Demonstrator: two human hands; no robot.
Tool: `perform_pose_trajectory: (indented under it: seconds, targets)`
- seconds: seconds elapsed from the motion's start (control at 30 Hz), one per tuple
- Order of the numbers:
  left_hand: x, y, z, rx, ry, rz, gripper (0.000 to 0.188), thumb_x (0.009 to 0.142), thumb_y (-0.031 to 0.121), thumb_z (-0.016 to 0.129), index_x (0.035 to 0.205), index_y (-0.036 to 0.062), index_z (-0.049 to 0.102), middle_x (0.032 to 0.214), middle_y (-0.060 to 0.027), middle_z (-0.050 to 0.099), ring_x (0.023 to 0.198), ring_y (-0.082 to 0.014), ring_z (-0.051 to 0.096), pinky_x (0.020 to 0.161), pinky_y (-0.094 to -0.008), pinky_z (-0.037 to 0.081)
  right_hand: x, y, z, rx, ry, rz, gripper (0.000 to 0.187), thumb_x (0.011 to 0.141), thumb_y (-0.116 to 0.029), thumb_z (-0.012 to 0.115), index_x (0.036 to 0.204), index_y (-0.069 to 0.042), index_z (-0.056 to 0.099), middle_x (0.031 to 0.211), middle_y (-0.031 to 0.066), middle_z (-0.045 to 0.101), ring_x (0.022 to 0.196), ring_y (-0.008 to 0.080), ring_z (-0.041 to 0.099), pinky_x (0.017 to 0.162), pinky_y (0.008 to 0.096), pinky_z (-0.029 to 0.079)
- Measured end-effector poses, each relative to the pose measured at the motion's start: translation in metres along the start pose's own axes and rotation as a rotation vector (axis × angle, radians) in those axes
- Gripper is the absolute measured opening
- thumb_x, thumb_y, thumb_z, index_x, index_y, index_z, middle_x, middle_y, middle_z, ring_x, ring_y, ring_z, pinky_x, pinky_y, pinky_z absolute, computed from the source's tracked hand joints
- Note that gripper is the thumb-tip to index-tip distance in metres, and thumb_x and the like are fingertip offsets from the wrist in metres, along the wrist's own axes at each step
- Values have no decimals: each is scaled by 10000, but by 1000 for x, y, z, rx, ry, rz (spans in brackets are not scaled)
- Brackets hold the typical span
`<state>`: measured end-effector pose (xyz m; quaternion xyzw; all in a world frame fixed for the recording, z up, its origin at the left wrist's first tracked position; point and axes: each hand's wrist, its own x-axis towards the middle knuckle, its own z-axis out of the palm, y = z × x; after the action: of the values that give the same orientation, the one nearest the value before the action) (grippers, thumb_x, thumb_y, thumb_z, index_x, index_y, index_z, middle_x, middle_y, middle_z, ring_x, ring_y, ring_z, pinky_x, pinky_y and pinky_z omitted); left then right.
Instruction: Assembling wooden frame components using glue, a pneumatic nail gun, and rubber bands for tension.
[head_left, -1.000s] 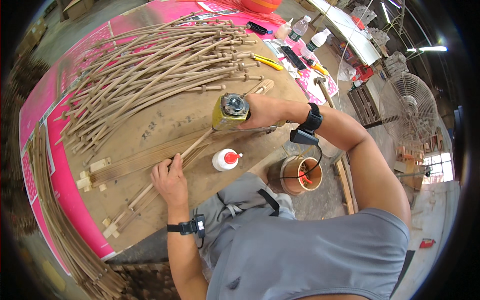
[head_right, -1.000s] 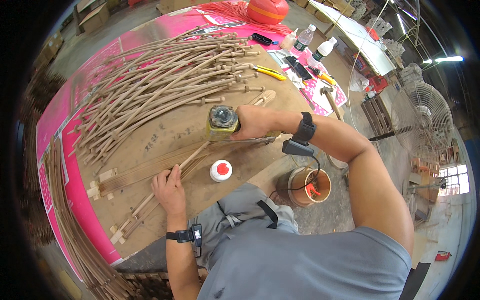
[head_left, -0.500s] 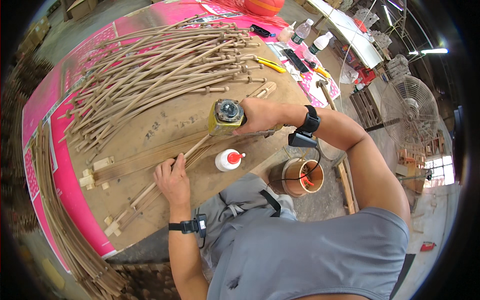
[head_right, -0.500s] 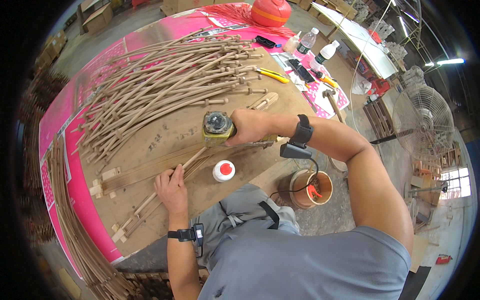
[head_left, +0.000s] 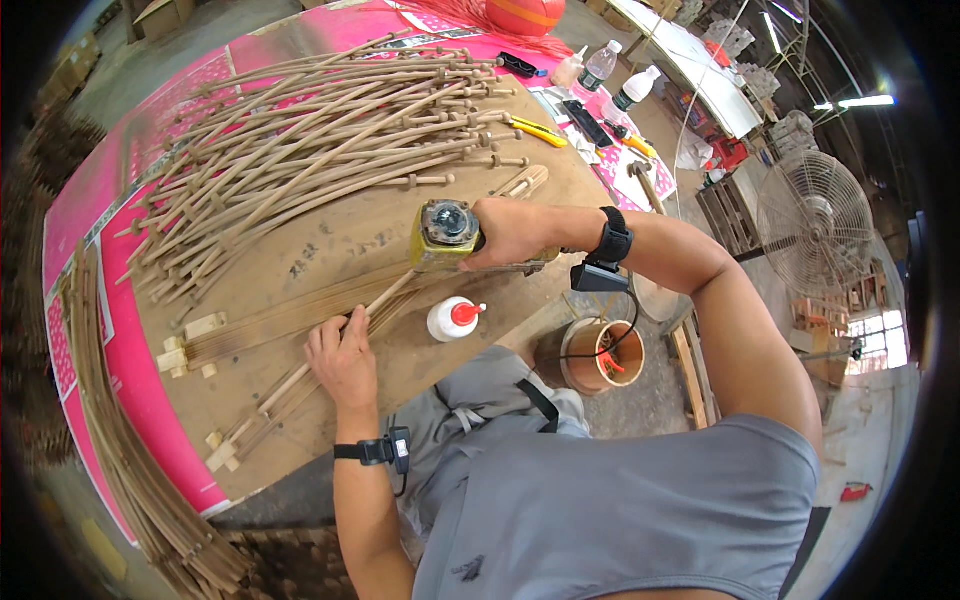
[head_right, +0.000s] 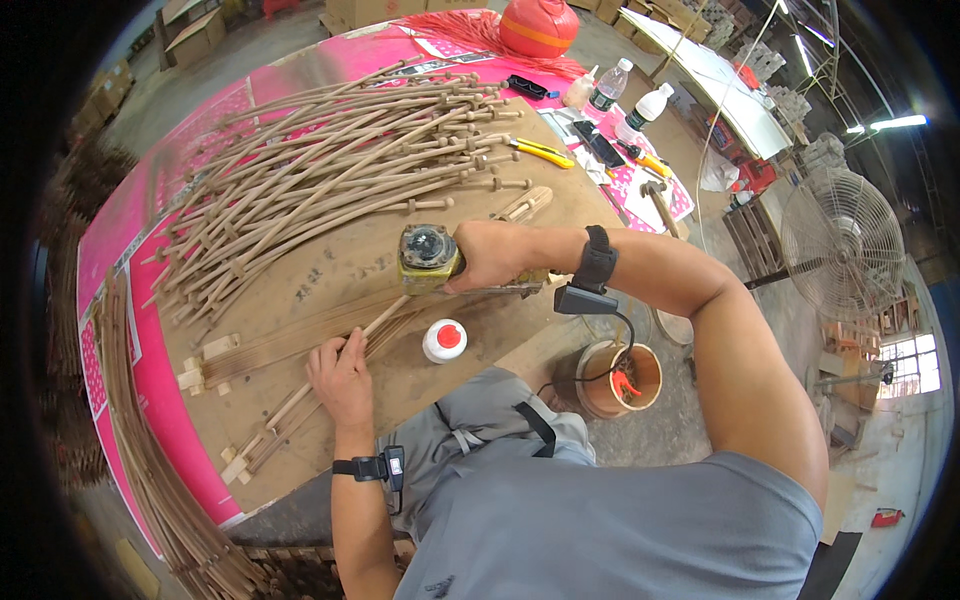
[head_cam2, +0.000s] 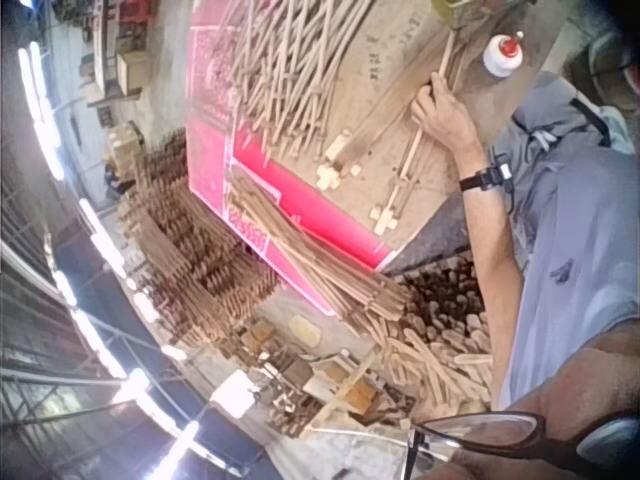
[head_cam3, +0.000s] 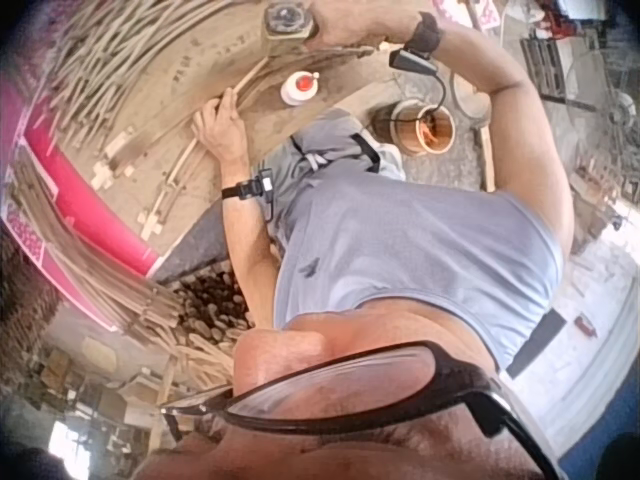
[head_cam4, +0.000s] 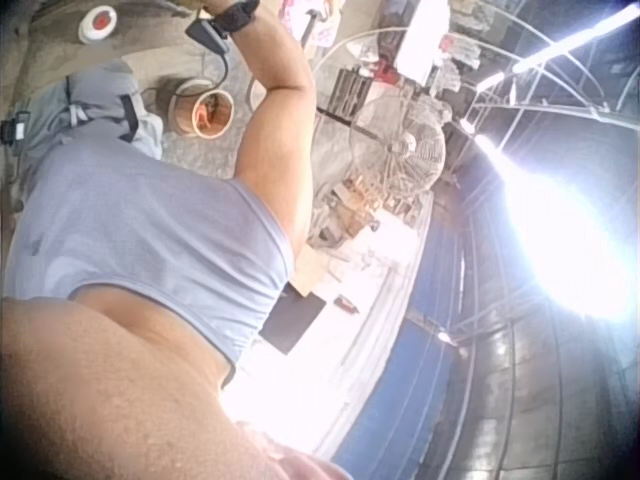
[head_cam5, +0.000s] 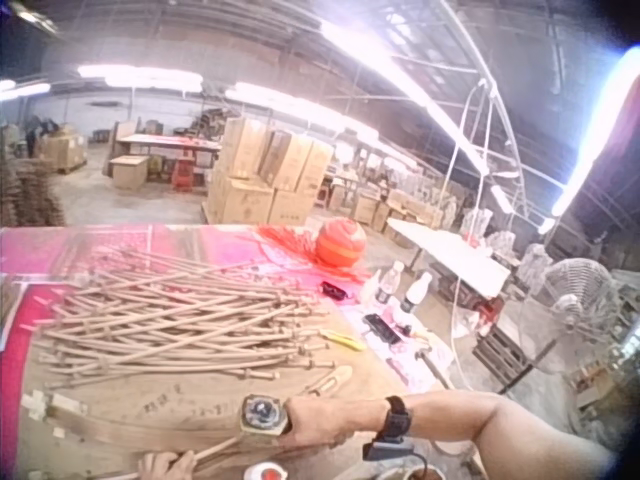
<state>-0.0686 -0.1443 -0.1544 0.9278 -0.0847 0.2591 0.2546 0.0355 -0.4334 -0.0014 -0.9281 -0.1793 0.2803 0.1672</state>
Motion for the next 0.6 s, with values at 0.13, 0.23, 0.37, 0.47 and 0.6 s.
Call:
perform_pose_trajectory:
  seconds: [0.13,0.23,0.37,0.47,0.6]
  targets:
    - [1,0,-1,-19,-16,-1,197,888,195,791,1084,183,806,949,-23,626,928,-257,588,838,-416,470,-6,-14,-3,101,27,-107,455,814,-360,830,963,55,718,852,238,741,772,362,725,742,448,572]
    - [0,0,-1,3,-15,-5,190,894,198,784,1082,183,806,942,-23,621,927,-257,586,841,-417,469,-3,-26,-2,91,13,-129,449,811,-364,832,936,53,724,826,241,736,753,365,723,728,447,570]
    - [-1,-1,0,6,-15,-9,194,895,197,781,1087,181,806,943,-23,622,930,-259,585,849,-418,469,5,-30,3,70,-8,-129,453,808,-372,831,906,57,725,794,248,725,740,372,723,715,447,569]
    - [-1,-1,2,0,-13,-2,199,893,195,781,1089,178,806,945,-26,623,932,-262,585,852,-420,472,3,-31,3,71,2,-107,468,807,-382,830,903,64,724,794,256,721,739,381,721,711,451,569]
    - [-1,-2,0,-17,-12,-1,192,897,197,778,1086,174,805,942,-29,624,933,-263,586,851,-426,474,5,-28,9,55,20,-93,474,805,-384,830,892,68,718,794,257,721,736,383,720,703,458,565]
